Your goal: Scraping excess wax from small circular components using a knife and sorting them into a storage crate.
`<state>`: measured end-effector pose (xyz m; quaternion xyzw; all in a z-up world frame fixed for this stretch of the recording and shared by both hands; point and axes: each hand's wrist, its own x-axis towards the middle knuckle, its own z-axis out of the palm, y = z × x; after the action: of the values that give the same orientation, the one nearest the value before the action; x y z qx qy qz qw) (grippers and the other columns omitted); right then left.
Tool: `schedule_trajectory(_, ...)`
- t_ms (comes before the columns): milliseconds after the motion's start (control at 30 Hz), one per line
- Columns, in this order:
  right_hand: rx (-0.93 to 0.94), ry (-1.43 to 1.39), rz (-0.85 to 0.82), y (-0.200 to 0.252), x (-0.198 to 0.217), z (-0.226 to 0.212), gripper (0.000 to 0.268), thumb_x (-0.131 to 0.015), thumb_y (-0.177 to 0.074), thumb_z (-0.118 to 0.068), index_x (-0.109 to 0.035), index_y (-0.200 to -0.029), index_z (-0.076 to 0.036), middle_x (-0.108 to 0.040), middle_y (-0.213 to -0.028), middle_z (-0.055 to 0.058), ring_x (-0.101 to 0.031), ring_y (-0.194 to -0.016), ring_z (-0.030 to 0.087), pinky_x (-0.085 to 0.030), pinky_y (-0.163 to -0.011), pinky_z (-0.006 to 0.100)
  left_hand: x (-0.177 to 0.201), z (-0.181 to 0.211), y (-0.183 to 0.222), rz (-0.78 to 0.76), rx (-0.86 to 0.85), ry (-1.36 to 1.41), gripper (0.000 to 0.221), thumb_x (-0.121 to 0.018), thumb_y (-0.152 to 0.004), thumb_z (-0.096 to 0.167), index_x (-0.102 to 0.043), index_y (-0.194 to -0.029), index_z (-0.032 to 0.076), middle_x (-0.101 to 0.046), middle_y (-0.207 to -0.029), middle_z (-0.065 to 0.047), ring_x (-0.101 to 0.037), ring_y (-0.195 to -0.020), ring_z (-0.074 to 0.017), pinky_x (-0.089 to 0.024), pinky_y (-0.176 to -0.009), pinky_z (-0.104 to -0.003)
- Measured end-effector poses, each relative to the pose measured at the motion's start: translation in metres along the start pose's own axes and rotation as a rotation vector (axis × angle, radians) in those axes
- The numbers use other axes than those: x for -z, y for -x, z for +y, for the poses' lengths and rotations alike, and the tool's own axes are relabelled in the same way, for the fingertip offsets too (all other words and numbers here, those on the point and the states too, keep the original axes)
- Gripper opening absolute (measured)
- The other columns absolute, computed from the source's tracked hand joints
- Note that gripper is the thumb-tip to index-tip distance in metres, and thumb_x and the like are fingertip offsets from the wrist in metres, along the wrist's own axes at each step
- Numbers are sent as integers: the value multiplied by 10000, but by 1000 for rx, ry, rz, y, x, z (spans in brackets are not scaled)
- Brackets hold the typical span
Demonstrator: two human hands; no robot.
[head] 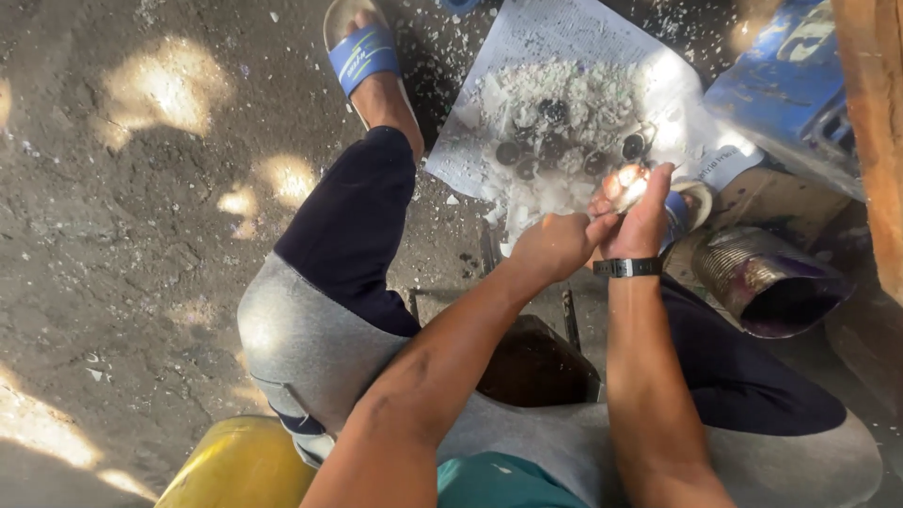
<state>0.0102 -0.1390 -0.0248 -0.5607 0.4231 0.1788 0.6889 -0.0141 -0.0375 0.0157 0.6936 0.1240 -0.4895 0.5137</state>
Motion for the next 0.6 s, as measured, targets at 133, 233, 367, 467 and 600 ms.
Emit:
schedule_trajectory(133, -22, 52, 158, 5, -10, 2, 553, -402, -704, -656, -464, -586, -119, -468, -470, 61, -473, -373, 158, -336, -252, 172, 4, -6, -6, 15, 45, -108, 659, -161, -801, 526, -562, -1000, 42, -612, -927, -220, -571, -950, -386, -466, -792, -466)
schedule_trajectory(233, -26, 121, 272, 23, -26, -11, 517, -380, -728, -617, -479, -631, -119, -543, -513, 78, -565, -415, 158, -421, -281, 165, -3, -15, -18, 183, -31, -207, 594, -198, -828, 520, -562, -962, 70, -630, -807, -167, -631, -826, -322, -504, -699, -413)
schedule_trajectory(367, -50, 42, 266, 33, -25, -11, 506, -437, -721, -577, -545, -801, -89, -604, -681, 80, -586, -503, 120, -462, -362, 120, -11, -16, -22, 197, -32, -254, 481, -241, -847, 412, -546, -945, 53, -620, -758, -147, -635, -756, -318, -511, -607, -400)
schedule_trajectory(467, -84, -182, 226, 23, -17, -6, 545, -484, -714, -539, -558, -918, -39, -615, -831, 116, -626, -646, 173, -509, -457, 109, -12, -12, -28, 210, -47, -312, 386, -277, -862, 319, -531, -930, 38, -611, -716, -130, -640, -697, -315, -516, -529, -389)
schedule_trajectory(600, -249, -452, -12, -10, 18, 8, 541, -461, -764, -474, -564, -1074, -43, -603, -1058, 146, -614, -670, 160, -568, -627, 233, -14, -7, -48, 60, 166, -62, 475, -248, -856, 355, -517, -1100, 50, -617, -863, -176, -642, -796, -309, -539, -549, -408)
